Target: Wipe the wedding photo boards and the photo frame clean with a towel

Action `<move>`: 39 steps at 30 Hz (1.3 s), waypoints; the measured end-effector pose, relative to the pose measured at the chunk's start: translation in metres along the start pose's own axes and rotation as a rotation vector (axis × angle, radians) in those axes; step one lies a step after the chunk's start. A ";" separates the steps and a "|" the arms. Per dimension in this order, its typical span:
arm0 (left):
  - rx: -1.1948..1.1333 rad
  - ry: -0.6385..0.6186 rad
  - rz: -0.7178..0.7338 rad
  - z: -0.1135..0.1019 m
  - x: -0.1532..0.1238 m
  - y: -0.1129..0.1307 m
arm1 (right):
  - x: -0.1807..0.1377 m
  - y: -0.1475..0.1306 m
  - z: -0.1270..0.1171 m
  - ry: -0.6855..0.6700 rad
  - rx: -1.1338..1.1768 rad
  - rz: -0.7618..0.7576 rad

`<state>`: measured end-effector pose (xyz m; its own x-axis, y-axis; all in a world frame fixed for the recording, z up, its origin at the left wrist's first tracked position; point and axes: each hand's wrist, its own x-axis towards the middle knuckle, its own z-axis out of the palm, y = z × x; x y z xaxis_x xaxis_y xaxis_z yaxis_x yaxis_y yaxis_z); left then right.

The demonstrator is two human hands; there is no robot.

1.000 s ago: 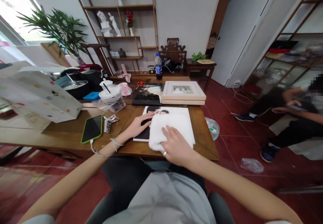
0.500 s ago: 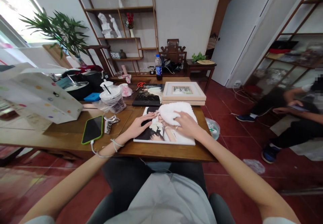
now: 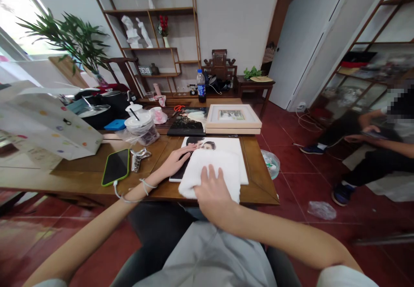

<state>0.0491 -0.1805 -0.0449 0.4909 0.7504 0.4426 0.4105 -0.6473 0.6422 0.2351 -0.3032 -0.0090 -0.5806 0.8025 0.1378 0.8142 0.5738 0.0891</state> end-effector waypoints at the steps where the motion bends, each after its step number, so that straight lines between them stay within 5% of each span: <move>1: -0.002 0.000 0.000 0.000 0.000 0.000 | -0.006 -0.003 -0.003 0.000 0.027 -0.032; 10: -0.036 0.035 -0.089 0.001 0.000 0.001 | 0.027 0.033 -0.007 0.023 0.042 0.066; 17: -0.160 0.145 -0.203 -0.002 0.000 -0.002 | 0.017 0.014 -0.001 0.018 0.163 -0.327; 21: -0.085 0.158 -0.170 -0.002 0.001 -0.004 | 0.000 0.028 -0.012 -0.042 0.268 -0.452; 27: 0.095 0.110 0.012 0.001 0.000 -0.005 | -0.011 0.071 -0.022 -0.099 0.262 -0.167; 32: 0.103 0.079 0.016 0.000 0.000 -0.006 | 0.022 0.102 -0.011 0.001 0.168 0.053; 39: 0.031 0.144 -0.052 0.001 -0.001 -0.010 | 0.087 0.101 0.004 0.076 0.184 0.009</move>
<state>0.0455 -0.1749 -0.0527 0.3544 0.7930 0.4955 0.4570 -0.6092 0.6481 0.2667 -0.1743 0.0082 -0.5657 0.7969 0.2121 0.8001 0.5926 -0.0928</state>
